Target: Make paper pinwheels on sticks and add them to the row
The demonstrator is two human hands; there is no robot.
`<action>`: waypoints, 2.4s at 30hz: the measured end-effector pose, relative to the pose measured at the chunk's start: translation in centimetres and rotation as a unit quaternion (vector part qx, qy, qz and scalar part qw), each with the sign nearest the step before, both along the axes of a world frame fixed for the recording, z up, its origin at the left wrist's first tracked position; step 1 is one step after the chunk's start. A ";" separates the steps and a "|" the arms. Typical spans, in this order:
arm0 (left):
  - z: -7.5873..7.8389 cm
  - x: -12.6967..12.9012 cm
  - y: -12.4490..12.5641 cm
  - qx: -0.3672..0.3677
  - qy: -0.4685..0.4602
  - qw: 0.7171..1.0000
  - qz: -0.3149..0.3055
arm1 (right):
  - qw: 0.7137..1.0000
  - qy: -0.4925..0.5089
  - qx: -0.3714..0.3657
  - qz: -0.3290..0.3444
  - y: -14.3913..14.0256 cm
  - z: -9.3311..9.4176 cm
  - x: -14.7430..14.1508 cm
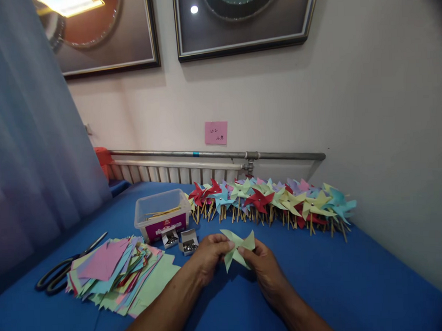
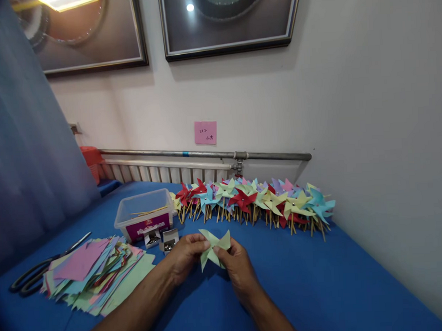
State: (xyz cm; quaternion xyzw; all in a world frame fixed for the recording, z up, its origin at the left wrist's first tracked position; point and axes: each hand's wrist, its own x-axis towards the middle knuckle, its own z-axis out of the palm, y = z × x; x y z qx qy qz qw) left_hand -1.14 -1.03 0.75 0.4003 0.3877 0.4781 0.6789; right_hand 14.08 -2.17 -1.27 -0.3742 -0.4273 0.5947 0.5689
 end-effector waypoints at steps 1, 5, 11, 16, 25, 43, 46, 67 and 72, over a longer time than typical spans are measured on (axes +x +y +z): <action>-0.1 0.0 0.1 0.003 0.004 1.000 0.003 | 1.000 -0.010 -0.002 -0.004 0.1 -0.2 0.1; -0.3 0.1 0.2 0.003 0.008 1.000 0.023 | 0.999 -0.044 0.003 -0.004 0.6 -0.7 0.3; -0.5 0.3 0.3 0.011 0.071 0.996 0.058 | 0.996 -0.083 0.016 -0.018 0.7 -0.8 0.4; -0.5 0.5 0.3 0.023 0.086 0.994 0.060 | 0.996 -0.082 0.017 -0.030 1.1 -1.4 0.3; -0.1 0.6 0.0 0.030 0.060 0.998 0.010 | 0.997 -0.074 -0.009 -0.034 1.5 -2.1 0.6; -0.6 0.5 0.5 0.089 0.134 0.985 0.060 | 0.997 -0.063 -0.028 -0.042 -0.1 0.5 0.3; -0.4 0.4 0.4 0.087 0.142 0.984 0.064 | 0.996 -0.065 -0.036 -0.049 0.2 -0.1 0.4; 2.2 -2.8 0.3 0.180 0.233 0.919 0.261 | 0.997 -0.041 -0.001 -0.068 1.1 -1.4 0.4; 5.9 -8.9 2.0 0.221 0.389 0.853 0.269 | 0.997 -0.049 0.006 -0.066 1.5 -1.8 0.5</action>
